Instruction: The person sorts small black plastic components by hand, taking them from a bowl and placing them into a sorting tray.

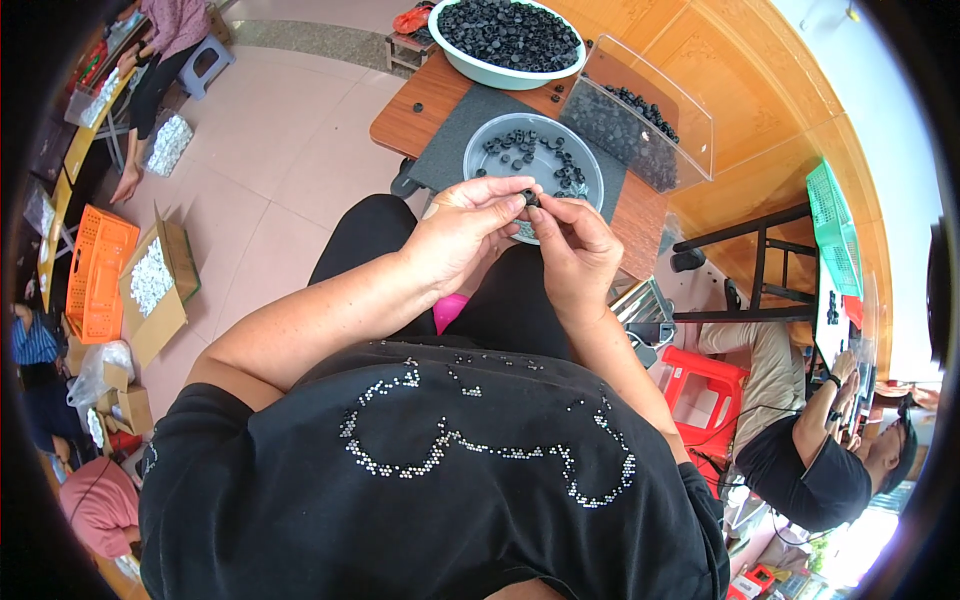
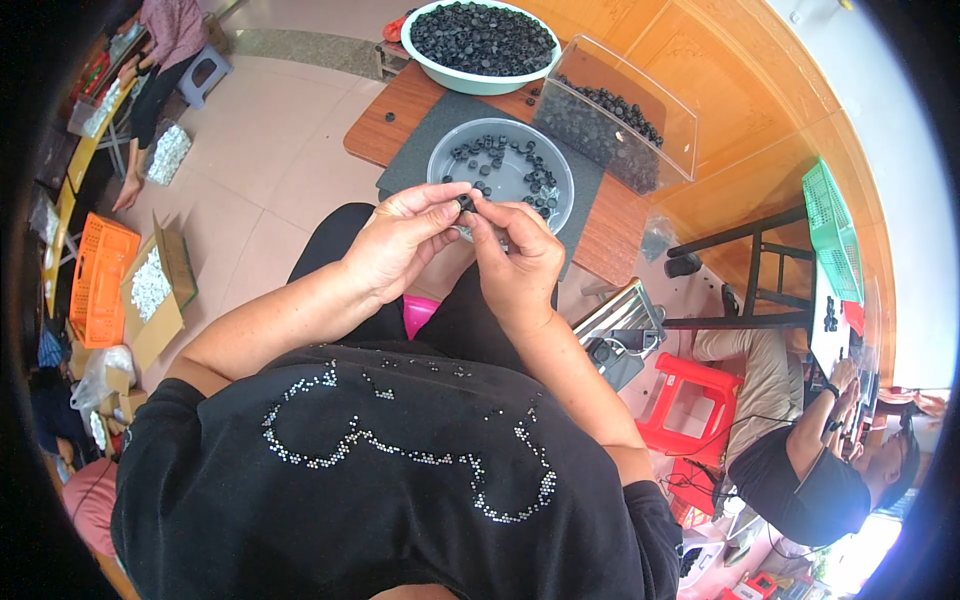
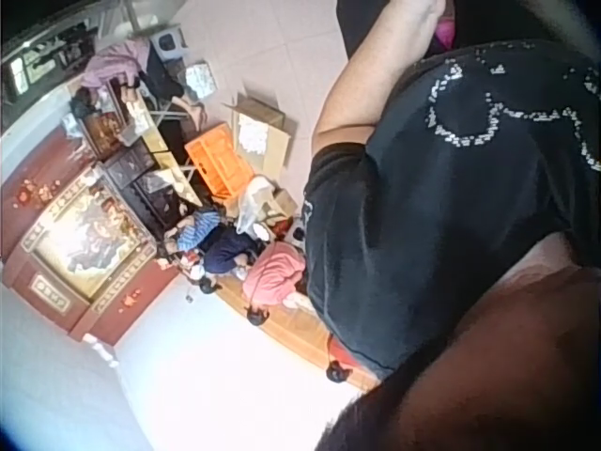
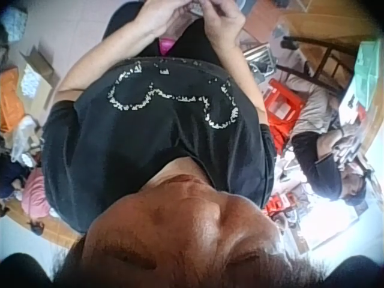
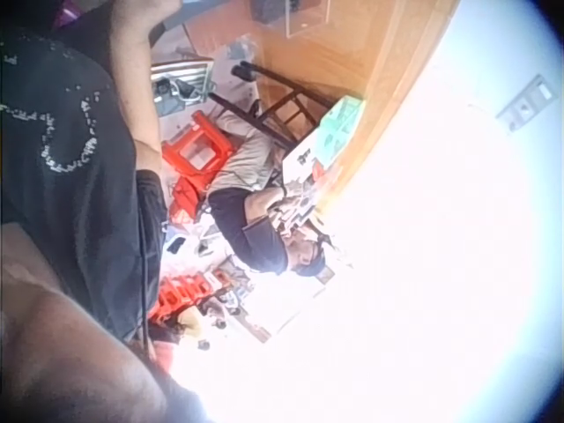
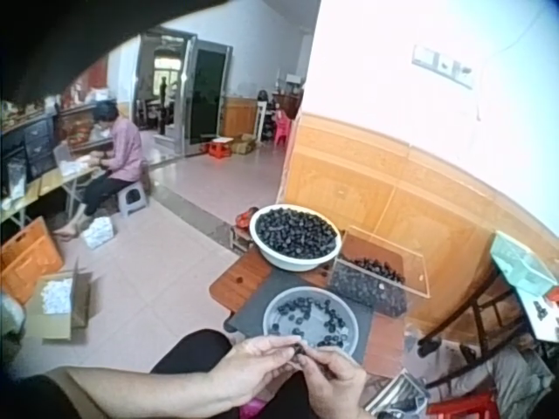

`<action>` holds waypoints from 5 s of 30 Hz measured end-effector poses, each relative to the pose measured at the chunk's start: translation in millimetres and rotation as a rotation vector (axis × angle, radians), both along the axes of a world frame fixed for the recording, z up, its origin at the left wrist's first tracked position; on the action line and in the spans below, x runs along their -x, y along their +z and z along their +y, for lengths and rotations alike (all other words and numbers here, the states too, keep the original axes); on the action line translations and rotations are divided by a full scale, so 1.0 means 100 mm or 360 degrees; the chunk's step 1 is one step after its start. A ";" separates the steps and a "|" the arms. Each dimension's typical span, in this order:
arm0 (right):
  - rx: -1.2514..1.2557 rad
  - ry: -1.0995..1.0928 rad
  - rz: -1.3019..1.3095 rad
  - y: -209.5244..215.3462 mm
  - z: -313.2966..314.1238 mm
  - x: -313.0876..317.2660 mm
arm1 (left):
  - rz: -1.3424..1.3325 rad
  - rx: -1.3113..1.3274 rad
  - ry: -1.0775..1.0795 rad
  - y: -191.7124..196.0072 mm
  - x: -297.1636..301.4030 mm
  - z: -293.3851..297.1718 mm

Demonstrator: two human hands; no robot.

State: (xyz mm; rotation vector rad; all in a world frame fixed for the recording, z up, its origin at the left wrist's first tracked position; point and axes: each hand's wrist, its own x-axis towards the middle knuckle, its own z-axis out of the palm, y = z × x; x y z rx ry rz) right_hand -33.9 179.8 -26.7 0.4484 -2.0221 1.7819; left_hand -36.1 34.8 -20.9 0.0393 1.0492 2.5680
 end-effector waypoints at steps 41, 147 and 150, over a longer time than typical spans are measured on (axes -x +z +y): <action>0.0583 0.0805 -0.0759 -0.34 0.05 0.10 | 0.0085 0.0749 0.0103 0.04 -0.21 0.08; 0.0406 0.0473 -0.0970 -0.22 -0.03 0.17 | -0.0589 -0.0210 -0.0362 -0.38 0.06 -0.31; -0.0135 0.0202 -0.0632 -0.15 -0.09 0.10 | -0.0574 -0.0195 -0.0356 -0.39 0.04 -0.33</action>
